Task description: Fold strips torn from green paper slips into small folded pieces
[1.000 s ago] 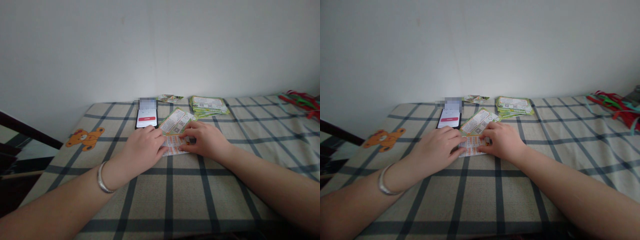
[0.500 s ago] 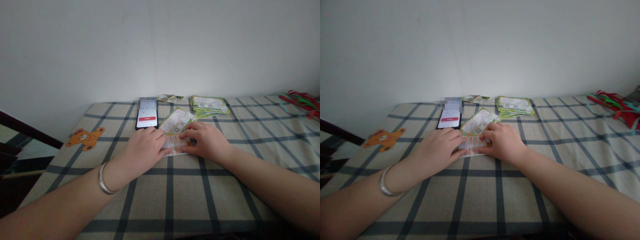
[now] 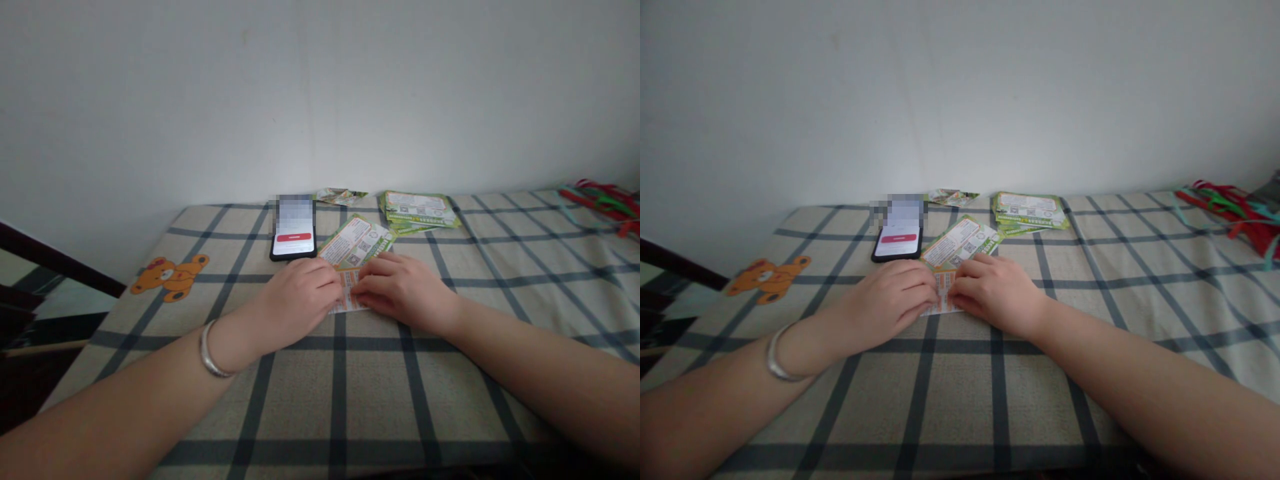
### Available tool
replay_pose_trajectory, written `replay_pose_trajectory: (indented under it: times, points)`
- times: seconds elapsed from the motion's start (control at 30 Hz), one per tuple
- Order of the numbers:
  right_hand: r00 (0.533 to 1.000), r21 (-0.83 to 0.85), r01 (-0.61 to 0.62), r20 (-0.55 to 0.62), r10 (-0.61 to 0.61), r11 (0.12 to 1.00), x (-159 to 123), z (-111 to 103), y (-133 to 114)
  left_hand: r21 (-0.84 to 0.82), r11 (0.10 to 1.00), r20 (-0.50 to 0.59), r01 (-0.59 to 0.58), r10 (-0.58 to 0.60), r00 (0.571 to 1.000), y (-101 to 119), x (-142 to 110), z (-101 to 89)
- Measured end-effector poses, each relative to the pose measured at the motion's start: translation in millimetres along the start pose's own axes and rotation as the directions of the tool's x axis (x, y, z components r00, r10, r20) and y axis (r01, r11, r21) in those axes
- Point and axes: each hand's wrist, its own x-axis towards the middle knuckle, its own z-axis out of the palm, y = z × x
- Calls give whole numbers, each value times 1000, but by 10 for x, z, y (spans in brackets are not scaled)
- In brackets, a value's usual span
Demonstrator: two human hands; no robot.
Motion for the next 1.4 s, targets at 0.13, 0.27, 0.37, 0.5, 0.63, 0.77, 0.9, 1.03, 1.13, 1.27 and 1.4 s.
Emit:
replay_pose_trajectory:
  times: [0.13, 0.27, 0.37, 0.5, 0.63, 0.77, 0.9, 1.03, 1.13, 1.27, 1.4]
  points:
    - [998, 34, 55, -3, -55, 998, 9, 9, 8, -154, 984, -36, -84, 80, 996, -49, -5, 6]
    - [987, 110, 159, 8, -161, 981, 10, 6, 21, -225, 969, -58, -102, 91, 994, -77, -13, 21]
    - [977, 153, 207, 17, -212, 966, 6, 0, 26, -226, 968, -50, -109, 100, 994, -77, -17, 21]
    - [975, 154, 214, 22, -220, 965, 3, -7, 21, -210, 970, -39, -124, 118, 992, -70, -19, 3]
    - [973, 121, 227, 20, -231, 966, -1, -7, 20, -212, 966, -39, -146, 140, 989, -69, -19, -4]
    - [969, 118, 243, 22, -247, 963, -5, -9, 24, -205, 970, -24, -133, 131, 991, -59, -26, -8]
    - [963, 69, 265, 29, -268, 962, 1, -27, 4, -177, 976, 0, -125, 127, 992, -45, -37, -25]
    - [958, 15, 284, 42, -285, 959, 15, -51, -28, -91, 986, 41, -138, 142, 989, -40, -44, -37]
    - [956, -21, 288, 61, -286, 957, 25, -65, -48, -43, 987, 51, -154, 156, 986, -33, -49, -32]
    - [956, -35, 289, 64, -286, 957, 32, -87, -64, -55, 991, 48, -119, 121, 991, -9, -48, -22]
    - [955, -22, 294, 50, -292, 956, 27, -89, -55, -76, 992, 39, -102, 105, 994, 0, -39, -25]
